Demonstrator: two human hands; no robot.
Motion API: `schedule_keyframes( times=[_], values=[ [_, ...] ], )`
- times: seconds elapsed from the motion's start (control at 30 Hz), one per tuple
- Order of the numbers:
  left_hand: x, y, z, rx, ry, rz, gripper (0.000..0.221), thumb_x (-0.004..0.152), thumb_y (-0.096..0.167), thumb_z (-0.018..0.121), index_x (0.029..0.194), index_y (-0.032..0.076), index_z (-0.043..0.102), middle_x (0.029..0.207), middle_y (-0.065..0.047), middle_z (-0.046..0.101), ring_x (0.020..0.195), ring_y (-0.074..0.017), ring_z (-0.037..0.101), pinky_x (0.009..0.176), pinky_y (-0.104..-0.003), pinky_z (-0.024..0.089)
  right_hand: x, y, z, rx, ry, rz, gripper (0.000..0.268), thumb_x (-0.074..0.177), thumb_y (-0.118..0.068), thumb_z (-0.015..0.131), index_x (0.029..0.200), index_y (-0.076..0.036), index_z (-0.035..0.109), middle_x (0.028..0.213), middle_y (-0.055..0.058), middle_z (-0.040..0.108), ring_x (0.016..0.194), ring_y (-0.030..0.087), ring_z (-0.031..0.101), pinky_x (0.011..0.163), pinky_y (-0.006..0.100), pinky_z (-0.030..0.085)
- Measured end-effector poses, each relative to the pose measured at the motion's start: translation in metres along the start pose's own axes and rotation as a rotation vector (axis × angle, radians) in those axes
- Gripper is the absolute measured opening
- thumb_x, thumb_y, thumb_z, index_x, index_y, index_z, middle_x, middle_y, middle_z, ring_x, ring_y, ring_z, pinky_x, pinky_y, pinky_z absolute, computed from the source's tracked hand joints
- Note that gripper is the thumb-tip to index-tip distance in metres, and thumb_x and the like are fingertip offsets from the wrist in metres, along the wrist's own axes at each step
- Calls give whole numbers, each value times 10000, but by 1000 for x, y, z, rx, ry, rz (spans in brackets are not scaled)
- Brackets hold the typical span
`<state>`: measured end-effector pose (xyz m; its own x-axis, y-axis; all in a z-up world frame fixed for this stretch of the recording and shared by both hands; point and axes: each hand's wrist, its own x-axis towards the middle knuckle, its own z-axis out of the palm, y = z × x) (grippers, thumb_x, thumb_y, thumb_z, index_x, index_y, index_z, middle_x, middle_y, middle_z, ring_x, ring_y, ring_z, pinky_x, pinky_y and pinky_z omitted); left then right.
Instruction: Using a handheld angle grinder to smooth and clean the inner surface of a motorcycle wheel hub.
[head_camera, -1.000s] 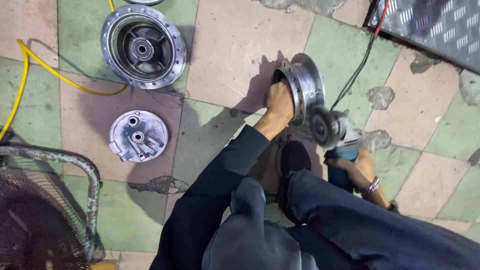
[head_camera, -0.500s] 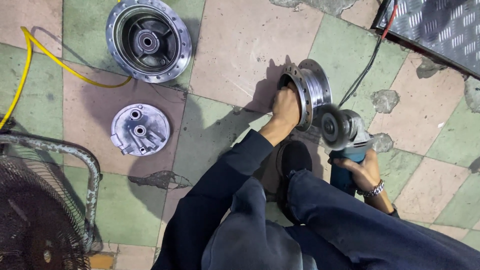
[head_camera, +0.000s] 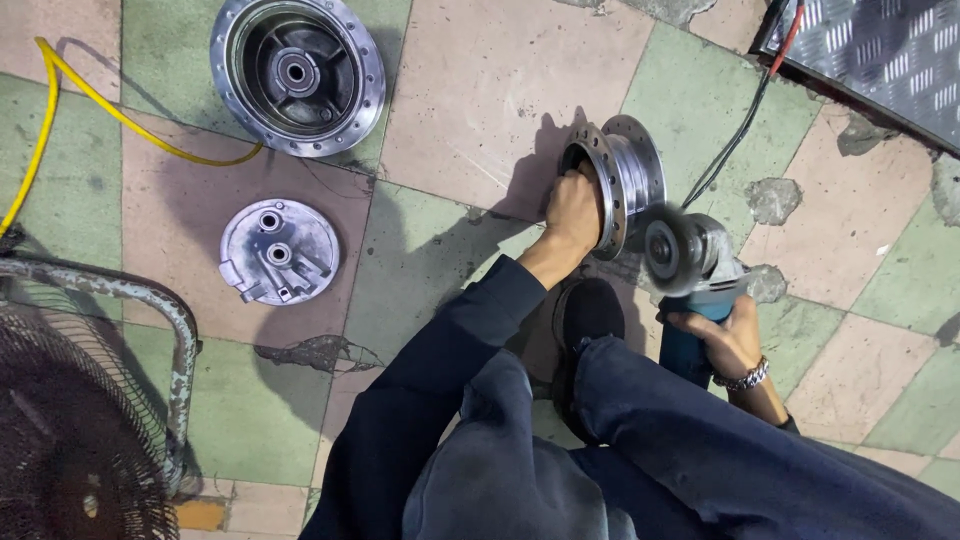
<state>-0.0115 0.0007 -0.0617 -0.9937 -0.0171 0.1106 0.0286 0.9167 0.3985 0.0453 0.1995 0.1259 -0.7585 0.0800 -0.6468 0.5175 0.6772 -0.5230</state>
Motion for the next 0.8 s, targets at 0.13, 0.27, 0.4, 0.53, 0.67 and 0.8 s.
schedule_keyframes(
  times=[0.13, 0.27, 0.4, 0.53, 0.67, 0.8],
  values=[
    [-5, 10, 4, 116, -12, 54, 116, 753, 152, 545, 662, 83, 565, 541, -88, 483, 492, -252, 539, 407, -364, 391, 6, 2, -8, -5, 30, -23, 517, 647, -135, 908, 1088, 42, 705, 924, 200, 660, 853, 270, 620, 755, 482, 496],
    [0, 8, -11, 121, 7, 40, 123, 750, 144, 539, 651, 74, 560, 528, -82, 479, 476, -242, 532, 403, -337, 389, 9, 24, -12, 2, 44, -138, 539, 628, -81, 912, 1106, 65, 709, 982, 233, 681, 967, 254, 603, 846, 483, 506],
    [1, 16, -9, 142, 21, 38, 86, 707, 124, 540, 663, 59, 577, 545, -90, 481, 496, -250, 543, 416, -369, 407, -1, -6, 0, 22, 43, -125, 534, 653, -86, 897, 1118, 84, 696, 994, 237, 676, 969, 273, 600, 857, 490, 497],
    [15, 6, -16, -11, -82, -105, 103, 747, 121, 550, 696, 46, 597, 559, -76, 529, 499, -251, 600, 381, -342, 417, -7, -9, 5, -9, 69, -81, 567, 622, -138, 931, 1085, 89, 698, 956, 240, 671, 907, 299, 615, 821, 519, 483],
    [27, 7, -30, -163, -178, -288, 156, 825, 88, 546, 714, 14, 625, 554, -117, 598, 490, -241, 646, 360, -306, 455, -19, -3, 16, 57, 37, 10, 418, 591, -75, 921, 959, 21, 747, 853, 159, 694, 846, 215, 604, 784, 434, 513],
    [19, 5, -18, -283, -185, -311, 133, 809, 66, 571, 736, -29, 629, 544, -135, 576, 486, -284, 658, 296, -309, 423, -15, 1, 11, 45, 47, 11, 476, 591, -90, 936, 998, 45, 730, 869, 183, 687, 829, 233, 610, 786, 469, 495]
  ],
)
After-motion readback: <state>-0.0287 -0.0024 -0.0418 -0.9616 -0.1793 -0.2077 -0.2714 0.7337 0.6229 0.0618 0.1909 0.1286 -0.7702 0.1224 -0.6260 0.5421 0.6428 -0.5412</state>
